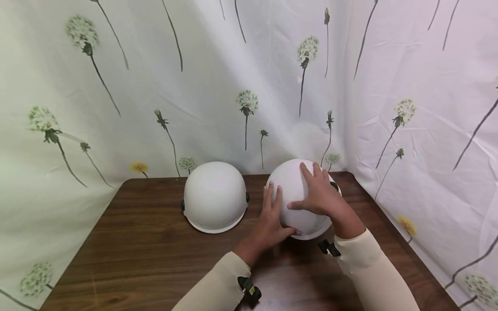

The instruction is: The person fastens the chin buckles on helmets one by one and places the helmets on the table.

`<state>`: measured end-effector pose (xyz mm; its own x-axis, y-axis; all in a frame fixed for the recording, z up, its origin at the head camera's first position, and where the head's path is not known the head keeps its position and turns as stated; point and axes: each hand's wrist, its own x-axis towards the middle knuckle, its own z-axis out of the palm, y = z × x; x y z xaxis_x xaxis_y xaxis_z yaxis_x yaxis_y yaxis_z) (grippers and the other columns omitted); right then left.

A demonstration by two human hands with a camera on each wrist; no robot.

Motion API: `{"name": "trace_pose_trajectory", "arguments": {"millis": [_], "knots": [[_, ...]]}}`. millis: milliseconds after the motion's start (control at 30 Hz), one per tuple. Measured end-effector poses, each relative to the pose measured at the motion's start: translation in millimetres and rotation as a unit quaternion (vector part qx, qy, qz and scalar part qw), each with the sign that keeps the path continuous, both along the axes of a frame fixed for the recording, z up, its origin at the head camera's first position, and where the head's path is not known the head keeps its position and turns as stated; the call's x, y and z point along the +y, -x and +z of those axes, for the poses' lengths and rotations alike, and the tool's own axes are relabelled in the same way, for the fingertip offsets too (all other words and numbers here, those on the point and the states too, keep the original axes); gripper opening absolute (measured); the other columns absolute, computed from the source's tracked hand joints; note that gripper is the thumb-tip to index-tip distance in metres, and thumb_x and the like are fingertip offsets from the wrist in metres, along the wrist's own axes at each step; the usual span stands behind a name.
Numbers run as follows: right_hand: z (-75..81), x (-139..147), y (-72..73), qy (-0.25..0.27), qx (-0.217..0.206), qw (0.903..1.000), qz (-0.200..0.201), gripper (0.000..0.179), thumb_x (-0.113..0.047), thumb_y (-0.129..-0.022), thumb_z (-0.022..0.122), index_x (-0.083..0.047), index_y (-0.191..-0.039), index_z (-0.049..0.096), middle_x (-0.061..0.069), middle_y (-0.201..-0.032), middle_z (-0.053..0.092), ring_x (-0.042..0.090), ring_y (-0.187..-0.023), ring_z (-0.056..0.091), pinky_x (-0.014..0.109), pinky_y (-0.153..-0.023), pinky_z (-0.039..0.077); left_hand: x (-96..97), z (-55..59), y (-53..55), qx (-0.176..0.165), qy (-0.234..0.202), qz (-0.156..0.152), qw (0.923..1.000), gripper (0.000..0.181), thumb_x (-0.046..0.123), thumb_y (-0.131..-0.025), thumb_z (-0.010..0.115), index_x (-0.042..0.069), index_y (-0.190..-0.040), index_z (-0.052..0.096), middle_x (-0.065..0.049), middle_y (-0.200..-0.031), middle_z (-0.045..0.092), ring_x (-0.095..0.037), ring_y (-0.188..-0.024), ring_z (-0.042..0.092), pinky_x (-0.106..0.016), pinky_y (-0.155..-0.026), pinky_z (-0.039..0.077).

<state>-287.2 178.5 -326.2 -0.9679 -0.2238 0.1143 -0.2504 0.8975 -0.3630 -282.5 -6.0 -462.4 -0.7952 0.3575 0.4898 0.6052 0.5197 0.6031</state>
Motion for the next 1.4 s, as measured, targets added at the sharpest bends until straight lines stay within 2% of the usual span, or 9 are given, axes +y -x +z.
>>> {"name": "trace_pose_trajectory", "arguments": {"millis": [233, 367, 500, 633, 767, 900, 1067, 1267, 1400], "knots": [[10.6, -1, -6.5, -0.002, -0.006, 0.9990, 0.044, 0.116, -0.036, -0.081, 0.097, -0.004, -0.171, 0.033, 0.038, -0.176, 0.015, 0.067, -0.161, 0.015, 0.080, -0.115, 0.041, -7.3, -4.1, 1.8, 0.055, -0.014, 0.032, 0.9978, 0.136, 0.038, -0.069, 0.107, 0.004, -0.173, 0.025, -0.027, -0.179, 0.017, -0.057, -0.164, 0.022, -0.070, -0.121, 0.043], [17.6, -2, -9.9, -0.013, -0.005, 0.9982, 0.058, 0.109, -0.027, -0.080, 0.099, -0.006, -0.169, 0.039, 0.035, -0.177, 0.020, 0.062, -0.162, 0.022, 0.084, -0.112, 0.039, -13.8, -3.8, 1.2, 0.048, -0.005, 0.047, 0.9977, 0.138, 0.043, -0.068, 0.107, 0.007, -0.173, 0.025, -0.026, -0.178, 0.021, -0.053, -0.162, 0.028, -0.070, -0.120, 0.044], [20.5, -4, -12.0, -0.025, -0.004, 0.9987, 0.045, 0.107, -0.028, -0.079, 0.100, -0.013, -0.169, 0.042, 0.026, -0.180, 0.024, 0.056, -0.163, 0.024, 0.100, -0.103, 0.023, -22.8, -3.9, 1.9, 0.029, 0.024, 0.054, 0.9979, 0.142, 0.052, -0.070, 0.103, 0.012, -0.176, 0.017, -0.025, -0.179, 0.020, -0.053, -0.161, 0.032, -0.069, -0.122, 0.043], [17.5, -8, -11.7, -0.014, 0.017, 0.9989, 0.041, 0.108, -0.034, -0.077, 0.102, -0.016, -0.167, 0.046, 0.018, -0.180, 0.029, 0.053, -0.161, 0.026, 0.104, -0.099, 0.011, -34.9, -4.6, 5.8, 0.044, 0.042, 0.046, 0.9971, 0.145, 0.058, -0.072, 0.100, 0.016, -0.177, 0.010, -0.025, -0.176, 0.023, -0.052, -0.155, 0.043, -0.065, -0.119, 0.048], [11.6, -10, -9.9, -0.003, 0.048, 0.9973, 0.054, 0.111, -0.040, -0.073, 0.103, -0.016, -0.166, 0.049, 0.014, -0.179, 0.034, 0.053, -0.159, 0.029, 0.104, -0.101, 0.010, -49.2, -1.8, 9.4, 0.045, 0.031, 0.007, 0.9985, 0.141, 0.054, -0.076, 0.099, 0.018, -0.178, 0.008, -0.024, -0.173, 0.026, -0.047, -0.151, 0.047, -0.060, -0.117, 0.051], [5.4, -10, -7.7, 0.003, 0.065, 0.9957, 0.066, 0.113, -0.046, -0.072, 0.103, -0.017, -0.166, 0.048, 0.010, -0.180, 0.034, 0.052, -0.159, 0.028, 0.103, -0.103, 0.007, -63.0, 5.0, 10.8, 0.014, 0.014, -0.024, 0.9995, 0.128, 0.046, -0.085, 0.094, 0.016, -0.177, 0.010, -0.022, -0.171, 0.029, -0.043, -0.155, 0.043, -0.061, -0.121, 0.047], [0.4, -12, -7.2, 0.011, 0.067, 0.9949, 0.075, 0.113, -0.049, -0.072, 0.102, -0.019, -0.167, 0.047, 0.007, -0.181, 0.033, 0.049, -0.160, 0.026, 0.101, -0.106, 0.007, -73.2, 14.6, 11.3, -0.011, 0.026, -0.017, 0.9994, 0.108, 0.045, -0.099, 0.079, 0.012, -0.177, 0.012, -0.024, -0.169, 0.034, -0.043, -0.155, 0.040, -0.066, -0.123, 0.043], [-0.4, -16, -7.3, -0.001, 0.080, 0.9929, 0.089, 0.114, -0.053, -0.072, 0.101, -0.021, -0.167, 0.048, 0.004, -0.180, 0.034, 0.047, -0.160, 0.028, 0.099, -0.108, 0.013, -75.5, 33.1, 16.0, 0.038, 0.074, 0.028, 0.9961, 0.096, 0.054, -0.101, 0.074, 0.010, -0.173, 0.028, -0.026, -0.167, 0.038, -0.047, -0.153, 0.042, -0.068, -0.121, 0.044], [-1.7, -18, -7.9, -0.010, 0.084, 0.9922, 0.092, 0.115, -0.053, -0.072, 0.101, -0.021, -0.168, 0.046, 0.002, -0.181, 0.034, 0.043, -0.160, 0.029, 0.097, -0.110, 0.018, -72.6, 54.8, 19.4, 0.051, 0.104, 0.058, 0.9916, 0.094, 0.057, -0.100, 0.073, 0.007, -0.170, 0.036, -0.027, -0.169, 0.036, -0.049, -0.154, 0.042, -0.066, -0.122, 0.044]]}}
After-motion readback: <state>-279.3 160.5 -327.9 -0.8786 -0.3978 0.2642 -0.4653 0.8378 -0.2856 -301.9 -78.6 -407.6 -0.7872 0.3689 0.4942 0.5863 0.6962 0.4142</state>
